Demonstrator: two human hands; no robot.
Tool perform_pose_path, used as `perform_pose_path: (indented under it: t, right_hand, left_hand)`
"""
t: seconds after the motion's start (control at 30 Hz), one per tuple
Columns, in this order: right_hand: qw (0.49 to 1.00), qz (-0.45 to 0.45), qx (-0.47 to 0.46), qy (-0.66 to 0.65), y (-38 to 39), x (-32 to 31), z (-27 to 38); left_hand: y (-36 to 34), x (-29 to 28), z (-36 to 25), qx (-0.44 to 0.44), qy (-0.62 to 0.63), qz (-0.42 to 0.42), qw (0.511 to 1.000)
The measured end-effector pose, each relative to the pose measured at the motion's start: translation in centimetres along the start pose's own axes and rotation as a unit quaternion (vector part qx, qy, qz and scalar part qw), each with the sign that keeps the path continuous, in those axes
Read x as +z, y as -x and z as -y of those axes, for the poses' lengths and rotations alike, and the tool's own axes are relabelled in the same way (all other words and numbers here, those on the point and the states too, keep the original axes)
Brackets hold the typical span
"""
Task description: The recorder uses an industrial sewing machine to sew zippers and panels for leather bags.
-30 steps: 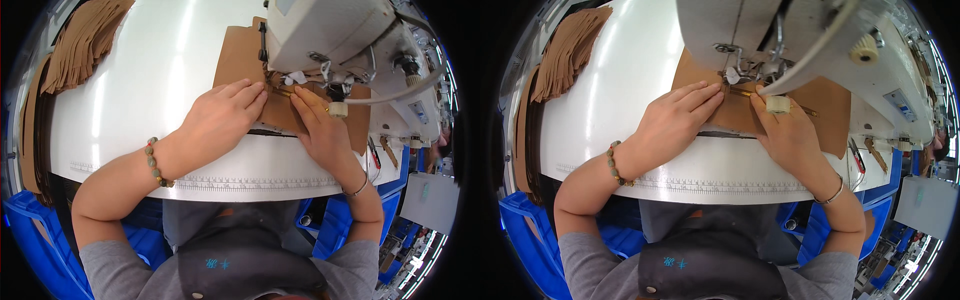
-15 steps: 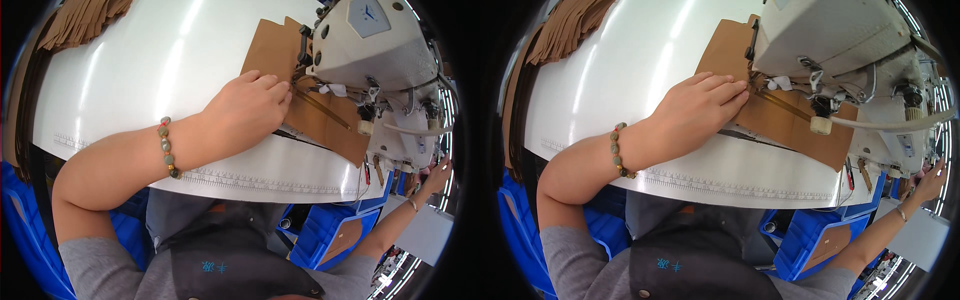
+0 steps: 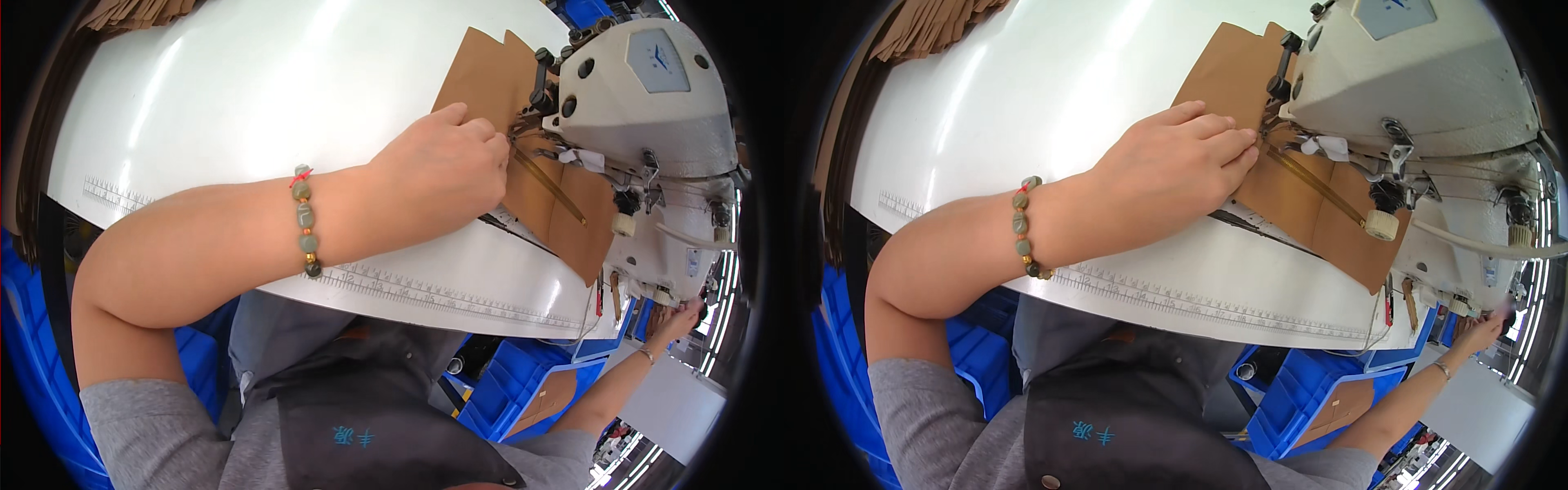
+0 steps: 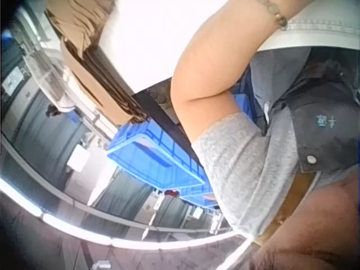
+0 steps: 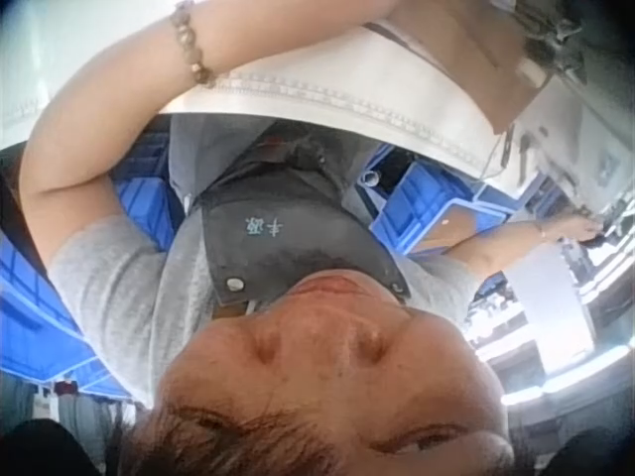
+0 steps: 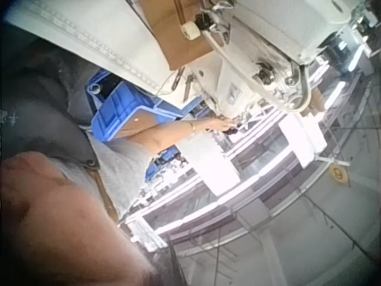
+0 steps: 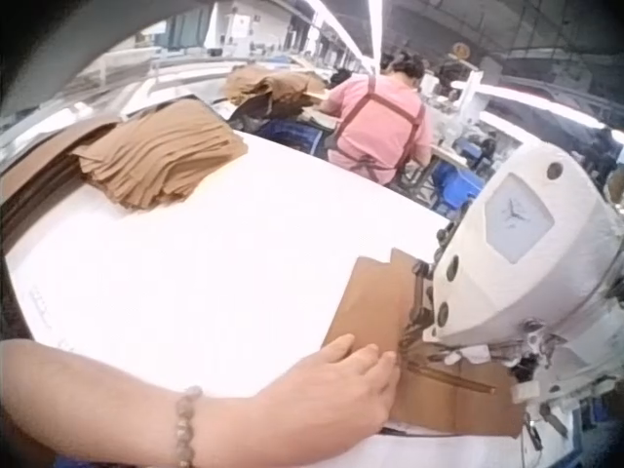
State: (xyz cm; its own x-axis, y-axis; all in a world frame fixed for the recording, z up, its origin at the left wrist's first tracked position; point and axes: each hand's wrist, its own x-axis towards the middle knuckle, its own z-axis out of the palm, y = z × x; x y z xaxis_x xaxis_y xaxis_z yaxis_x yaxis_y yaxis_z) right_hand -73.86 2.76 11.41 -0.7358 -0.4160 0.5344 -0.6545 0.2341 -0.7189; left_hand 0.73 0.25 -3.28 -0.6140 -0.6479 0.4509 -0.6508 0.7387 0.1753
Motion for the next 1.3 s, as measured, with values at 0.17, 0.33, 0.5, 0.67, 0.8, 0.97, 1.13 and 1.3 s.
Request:
perform_pose_path:
  t: [0.17,0.33,0.5,0.67,0.8,0.97,1.13,1.3]
  right_hand:
    - [0.997,0.032,0.059,0.046,-1.9,0.4,2.7]
    - [1.000,0.012,-0.027,0.000,0.2,1.1,1.2]
    - [0.999,0.021,-0.045,0.007,0.3,0.7,1.3]
    - [0.998,0.023,0.011,-0.061,-0.3,1.0,0.5]
    - [0.995,0.021,0.025,-0.089,-0.6,0.8,-0.6]
    - [0.995,0.078,0.056,-0.037,-0.4,0.3,-1.7]
    - [0.984,0.060,0.037,-0.161,1.3,1.4,-3.0]
    - [0.971,0.008,-0.041,-0.237,3.4,4.4,-6.0]
  left_hand:
    - [0.0,0.2,0.0,0.004,-0.001,-0.010,1.000]
    - [0.0,0.1,-0.1,0.009,-0.007,0.001,1.000]
    - [0.0,0.1,0.0,0.010,0.004,-0.010,1.000]
    - [-0.1,0.1,0.0,0.014,-0.002,-0.008,1.000]
    - [-0.1,0.1,-0.1,0.012,-0.001,-0.002,1.000]
    - [-0.1,0.0,-0.1,0.011,-0.003,-0.008,1.000]
    - [-0.1,0.0,0.0,0.012,-0.002,0.005,1.000]
    - [-0.1,0.0,-0.1,0.007,-0.003,0.010,1.000]
